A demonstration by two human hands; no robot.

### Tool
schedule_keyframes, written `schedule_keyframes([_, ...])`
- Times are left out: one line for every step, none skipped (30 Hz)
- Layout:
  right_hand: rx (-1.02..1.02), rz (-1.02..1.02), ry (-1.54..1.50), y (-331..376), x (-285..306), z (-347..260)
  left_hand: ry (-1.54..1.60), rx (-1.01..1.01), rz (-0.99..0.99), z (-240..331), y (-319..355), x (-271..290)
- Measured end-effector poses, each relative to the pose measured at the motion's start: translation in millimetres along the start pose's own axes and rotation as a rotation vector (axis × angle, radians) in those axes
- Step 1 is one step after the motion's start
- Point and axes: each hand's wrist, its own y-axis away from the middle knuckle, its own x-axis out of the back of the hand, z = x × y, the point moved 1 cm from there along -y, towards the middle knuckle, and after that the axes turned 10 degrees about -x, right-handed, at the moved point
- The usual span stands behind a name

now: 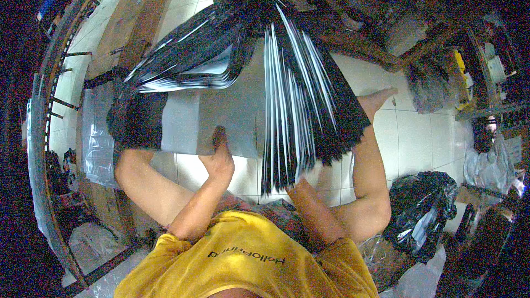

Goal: The person sits on the floor and folds white poly mailers one by one. They smooth each mailer flat, fold it in half, and stack the folded units into a neat pile.

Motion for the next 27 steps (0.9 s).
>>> schedule_keyframes([-0.009, -0.008, 0.003, 3.3, 2.5, 2.1, 0.051, -0.004, 0.032, 4.7, 1.6, 0.7])
schedule_keyframes([-0.008, -0.017, 0.005, 4.7, 2.6, 2.6, -0.058, -0.018, -0.044, 9.9, 3.1, 3.6])
schedule_keyframes([-0.009, -0.015, -0.002, 5.6, 2.4, 1.9, -0.164, -0.036, -0.126, 15.9, 3.1, 7.7])
schedule_keyframes([-0.008, -0.016, -0.012, 6.7, 3.3, 0.1, -0.270, -0.055, -0.206, 18.8, 2.5, 10.6])
schedule_keyframes([0.008, -0.011, -0.040, 6.7, -0.4, -4.7, -0.315, -0.113, -0.251, 15.2, 2.6, 12.6])
schedule_keyframes([0.021, -0.008, -0.076, 5.5, -3.5, -11.2, -0.363, -0.177, -0.295, 9.4, 3.3, 13.7])
schedule_keyframes([0.049, -0.008, -0.110, 3.8, -7.0, -19.2, -0.410, -0.227, -0.335, 9.3, 3.9, 14.1])
schedule_keyframes([0.068, -0.010, -0.141, -0.6, -9.1, -26.8, -0.293, -0.151, -0.279, 10.7, 1.5, 12.8])
schedule_keyframes([0.088, -0.020, -0.177, -5.1, -10.3, -34.7, -0.178, -0.076, -0.223, 19.0, -7.9, 6.5])
schedule_keyframes([0.100, -0.024, -0.217, -9.9, -9.4, -42.4, -0.066, -0.002, -0.163, 23.7, -16.6, 2.9])
schedule_keyframes([0.095, -0.038, -0.257, -12.6, -4.4, -50.3, -0.090, -0.007, -0.165, 23.3, -24.6, 4.5])
schedule_keyframes([0.072, -0.031, -0.322, -17.3, 2.3, -59.5, -0.081, 0.032, -0.103, 32.3, -36.8, -0.8])
schedule_keyframes([0.013, -0.018, -0.420, -25.6, 11.1, -72.7, -0.199, 0.070, -0.196, 41.0, -49.5, 4.1])
schedule_keyframes([-0.043, -0.012, -0.505, -35.0, 20.1, -86.9, -0.227, 0.140, -0.233, 50.2, -64.4, 6.9])
schedule_keyframes([-0.059, -0.039, -0.496, -47.1, 32.9, -104.6, -0.254, 0.216, -0.267, 56.5, -81.3, 8.6])
schedule_keyframes([-0.085, -0.136, -0.369, -61.9, 51.0, -123.6, -0.297, 0.260, -0.317, 56.7, -101.2, 11.4])
schedule_keyframes([0.018, -0.121, -0.378, -77.5, 59.5, -136.8, -0.154, 0.346, -0.353, 63.7, -119.1, 11.4])
schedule_keyframes([-0.127, -0.222, -0.409, -94.4, 59.8, -134.6, -0.032, 0.505, -0.353, 49.7, -135.0, 15.4])
schedule_keyframes([-0.278, -0.319, -0.436, -110.9, 58.6, -132.7, -0.042, 0.612, -0.385, 37.7, -148.5, 16.8])
schedule_keyframes([-0.367, -0.374, -0.457, -122.3, 53.8, -133.0, -0.055, 0.720, -0.421, 24.0, -158.9, 18.2])
schedule_keyframes([-0.464, -0.443, -0.477, -130.0, 45.9, -132.2, -0.049, 0.797, -0.454, 4.6, -165.6, 24.0])
schedule_keyframes([-0.559, -0.510, -0.498, -140.5, 36.7, -129.1, -0.041, 0.869, -0.487, -20.9, -170.5, 28.8])
schedule_keyframes([-0.580, -0.575, -0.508, -153.8, 19.8, -110.1, -0.029, 0.942, -0.520, -45.6, -172.1, 30.2])
schedule_keyframes([-0.610, -0.634, -0.511, -164.5, -2.3, -74.3, -0.027, 0.990, -0.540, -69.1, -169.0, 29.2])
schedule_keyframes([-0.636, -0.691, -0.517, -172.7, -20.7, -45.2, -0.025, 1.034, -0.560, -92.7, -165.8, 27.7])
schedule_keyframes([-0.662, -0.699, -0.500, -176.3, -33.6, -28.7, -0.026, 1.079, -0.571, -111.0, -163.3, 28.5])
schedule_keyframes([-0.684, -0.714, -0.482, -179.2, -46.2, -16.4, -0.048, 1.121, -0.575, -125.1, -162.8, 28.9])
